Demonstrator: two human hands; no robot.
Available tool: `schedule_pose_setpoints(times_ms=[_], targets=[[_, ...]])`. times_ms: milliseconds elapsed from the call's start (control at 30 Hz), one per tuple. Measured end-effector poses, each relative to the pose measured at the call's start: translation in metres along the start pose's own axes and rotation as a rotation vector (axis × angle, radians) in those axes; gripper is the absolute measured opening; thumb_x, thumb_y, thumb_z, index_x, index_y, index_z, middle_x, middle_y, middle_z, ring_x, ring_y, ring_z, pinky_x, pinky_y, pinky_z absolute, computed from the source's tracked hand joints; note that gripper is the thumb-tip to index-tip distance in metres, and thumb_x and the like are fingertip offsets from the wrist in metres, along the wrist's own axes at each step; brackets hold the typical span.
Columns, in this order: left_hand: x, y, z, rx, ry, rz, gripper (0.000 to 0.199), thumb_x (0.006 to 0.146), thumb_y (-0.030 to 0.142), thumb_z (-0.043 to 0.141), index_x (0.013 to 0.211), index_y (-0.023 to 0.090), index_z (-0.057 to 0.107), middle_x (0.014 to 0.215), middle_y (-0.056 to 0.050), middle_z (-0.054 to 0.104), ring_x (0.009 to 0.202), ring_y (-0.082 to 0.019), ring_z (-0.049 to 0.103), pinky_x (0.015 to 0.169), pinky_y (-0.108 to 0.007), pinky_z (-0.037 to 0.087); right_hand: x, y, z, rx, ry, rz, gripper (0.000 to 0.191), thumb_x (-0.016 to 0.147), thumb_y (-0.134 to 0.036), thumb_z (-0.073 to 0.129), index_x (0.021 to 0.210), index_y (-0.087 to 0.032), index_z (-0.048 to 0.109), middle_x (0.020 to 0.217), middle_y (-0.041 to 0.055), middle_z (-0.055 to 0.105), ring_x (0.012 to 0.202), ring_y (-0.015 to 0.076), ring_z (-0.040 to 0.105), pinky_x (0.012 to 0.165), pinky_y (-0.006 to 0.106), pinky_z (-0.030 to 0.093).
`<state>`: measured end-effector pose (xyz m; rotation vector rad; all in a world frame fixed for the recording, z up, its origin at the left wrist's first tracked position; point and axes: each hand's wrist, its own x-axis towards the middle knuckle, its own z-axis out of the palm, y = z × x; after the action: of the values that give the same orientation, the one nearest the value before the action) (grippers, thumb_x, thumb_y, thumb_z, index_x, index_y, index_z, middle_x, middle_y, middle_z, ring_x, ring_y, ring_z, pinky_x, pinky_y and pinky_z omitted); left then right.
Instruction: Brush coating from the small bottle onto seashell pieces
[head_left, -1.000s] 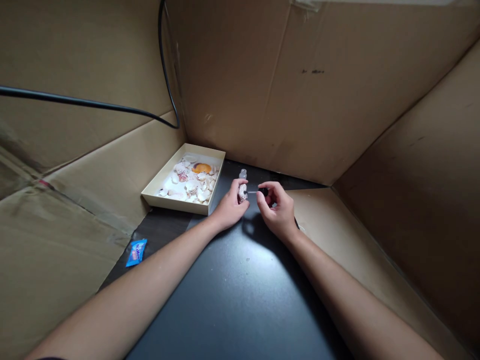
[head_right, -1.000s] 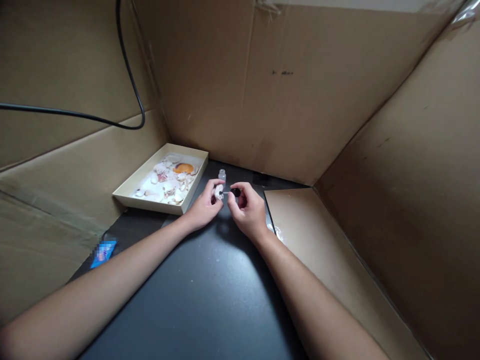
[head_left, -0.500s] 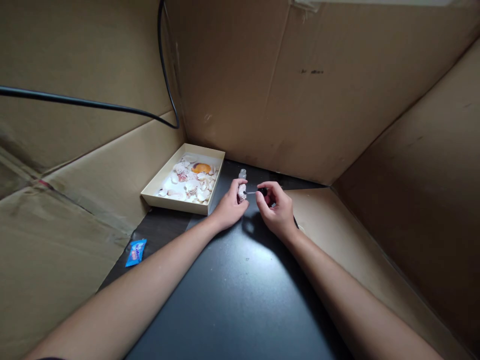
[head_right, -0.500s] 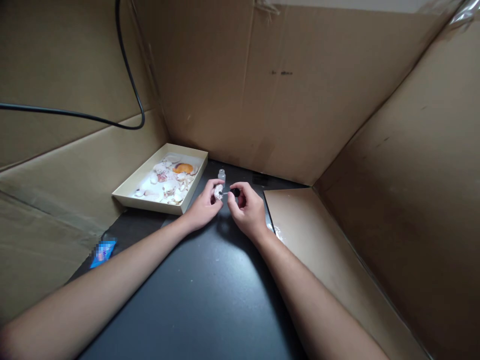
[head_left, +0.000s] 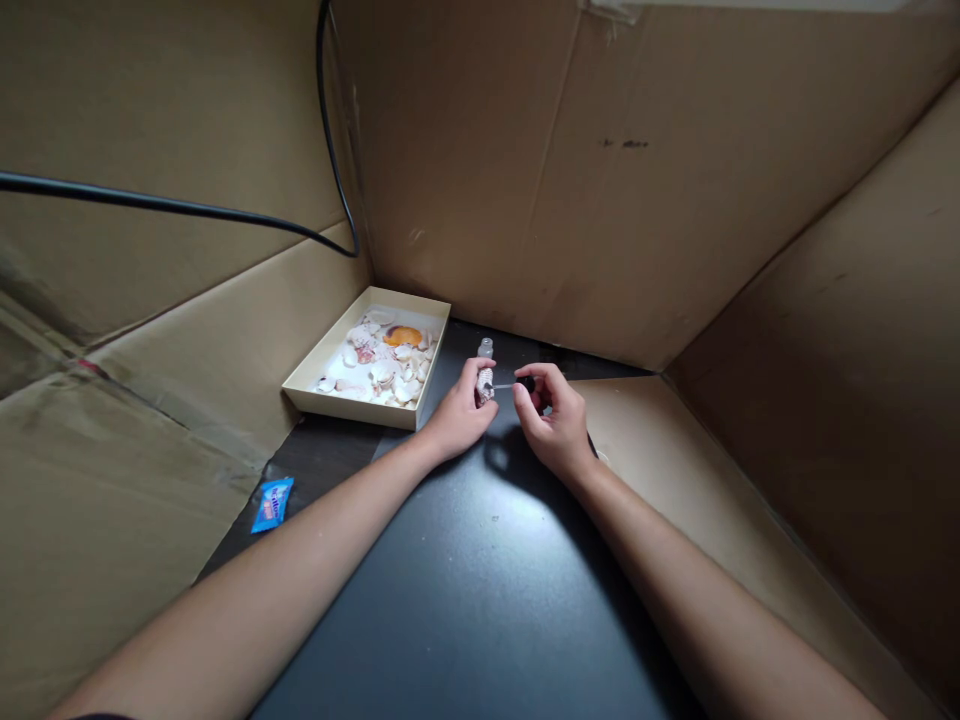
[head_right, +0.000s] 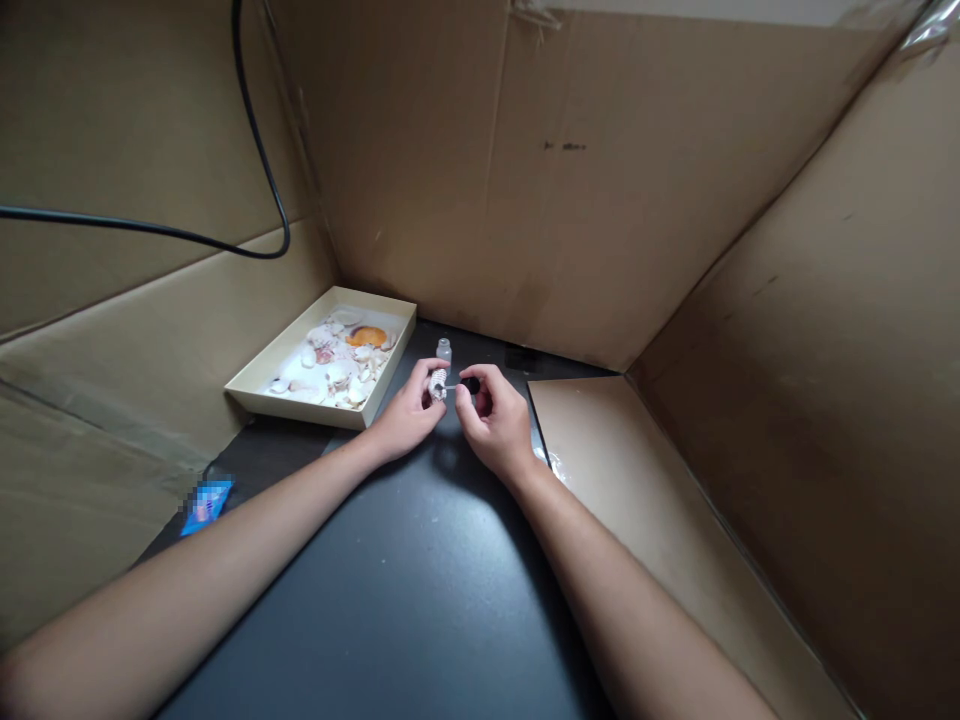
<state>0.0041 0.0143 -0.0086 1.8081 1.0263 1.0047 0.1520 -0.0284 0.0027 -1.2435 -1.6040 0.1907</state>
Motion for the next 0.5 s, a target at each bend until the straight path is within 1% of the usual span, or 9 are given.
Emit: schedule_pose_setpoints(times_ms=[133, 300, 433, 500], targets=[[-0.0001, -0.0006, 0.0004, 0.001, -0.011, -0.013, 0.048, 0.075, 0.011, 0.051, 0.121, 0.02, 0.041, 0.082, 0.002, 0.05, 0.069, -0.01, 0.046, 0.069, -0.025, 0.04, 0.0001, -0.0003, 0.0001, 0.0, 0.025, 0.013, 0.013, 0.085, -0.027, 0.056, 0.095, -0.02, 0.058, 0.061, -0.0059, 0.04, 0.053, 0.0096, 0.039, 0.051, 0.022, 0.033], [0.0002, -0.0009, 0.0007, -0.004, 0.002, 0.003, 0.047, 0.075, 0.011, 0.051, 0.121, 0.019, 0.042, 0.088, 0.0, 0.051, 0.072, -0.011, 0.047, 0.072, -0.026, 0.04, -0.0009, 0.0002, 0.0002, 0.012, 0.008, -0.003, 0.013, 0.085, -0.027, 0.057, 0.096, -0.02, 0.058, 0.061, -0.0059, 0.04, 0.053, 0.0095, 0.039, 0.052, 0.022, 0.033], [0.0001, -0.001, 0.0006, -0.001, -0.004, -0.009, 0.048, 0.075, 0.011, 0.051, 0.122, 0.019, 0.041, 0.087, 0.001, 0.051, 0.071, -0.011, 0.047, 0.072, -0.026, 0.04, -0.001, 0.0005, 0.0003, 0.025, 0.03, 0.001, 0.013, 0.085, -0.027, 0.056, 0.097, -0.02, 0.058, 0.061, -0.0059, 0.04, 0.054, 0.0095, 0.039, 0.051, 0.022, 0.033], [0.0001, -0.0009, 0.0006, 0.004, 0.004, -0.001, 0.047, 0.075, 0.011, 0.051, 0.121, 0.019, 0.042, 0.089, 0.0, 0.052, 0.073, -0.011, 0.048, 0.073, -0.026, 0.041, -0.0009, 0.0, 0.0, 0.028, 0.012, -0.001, 0.013, 0.086, -0.027, 0.056, 0.096, -0.02, 0.058, 0.061, -0.0057, 0.04, 0.054, 0.0097, 0.039, 0.052, 0.022, 0.033]])
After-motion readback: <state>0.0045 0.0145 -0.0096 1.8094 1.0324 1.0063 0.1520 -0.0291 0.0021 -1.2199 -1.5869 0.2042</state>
